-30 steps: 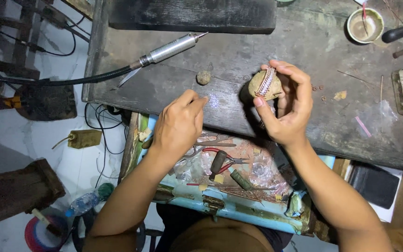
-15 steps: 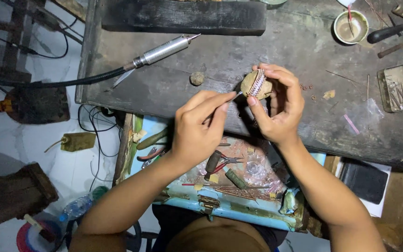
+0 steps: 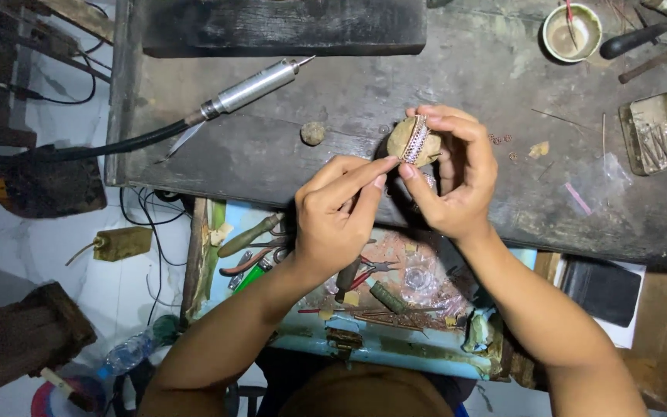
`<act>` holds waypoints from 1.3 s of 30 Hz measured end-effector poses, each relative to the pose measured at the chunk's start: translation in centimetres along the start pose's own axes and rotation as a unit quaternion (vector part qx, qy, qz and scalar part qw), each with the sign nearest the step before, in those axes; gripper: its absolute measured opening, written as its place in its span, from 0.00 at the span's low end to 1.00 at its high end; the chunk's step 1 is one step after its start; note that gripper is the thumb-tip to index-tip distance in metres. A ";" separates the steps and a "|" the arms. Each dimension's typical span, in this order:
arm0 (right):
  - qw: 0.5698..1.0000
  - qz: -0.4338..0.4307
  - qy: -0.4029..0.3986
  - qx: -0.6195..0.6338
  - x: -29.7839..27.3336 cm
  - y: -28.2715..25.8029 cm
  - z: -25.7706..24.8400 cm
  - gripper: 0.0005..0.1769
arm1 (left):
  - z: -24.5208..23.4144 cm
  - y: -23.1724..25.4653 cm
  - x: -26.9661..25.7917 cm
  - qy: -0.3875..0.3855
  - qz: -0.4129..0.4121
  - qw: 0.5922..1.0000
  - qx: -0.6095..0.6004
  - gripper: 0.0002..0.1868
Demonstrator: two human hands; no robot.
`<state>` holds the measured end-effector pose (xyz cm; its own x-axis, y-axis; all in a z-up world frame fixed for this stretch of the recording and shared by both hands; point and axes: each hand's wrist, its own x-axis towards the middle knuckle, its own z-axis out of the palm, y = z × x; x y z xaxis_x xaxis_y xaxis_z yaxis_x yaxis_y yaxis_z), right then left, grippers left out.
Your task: The person is meticulously setting small stones into a jewelry piece, using their fingers and a small setting tool to position and secure them.
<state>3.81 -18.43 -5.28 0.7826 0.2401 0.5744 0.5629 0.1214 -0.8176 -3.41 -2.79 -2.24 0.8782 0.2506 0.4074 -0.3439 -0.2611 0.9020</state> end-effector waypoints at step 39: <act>1.000 0.001 -0.002 0.002 0.0 -0.1 0.3 0.23 | -0.3 -0.2 0.6 -0.025 0.019 0.999 -0.017 0.11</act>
<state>3.69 -18.18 -5.15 0.7826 0.2440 0.5727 0.5602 0.1254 -0.8188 -2.94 -2.30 -2.17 0.8794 0.1937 0.4350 -0.3884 -0.2368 0.8905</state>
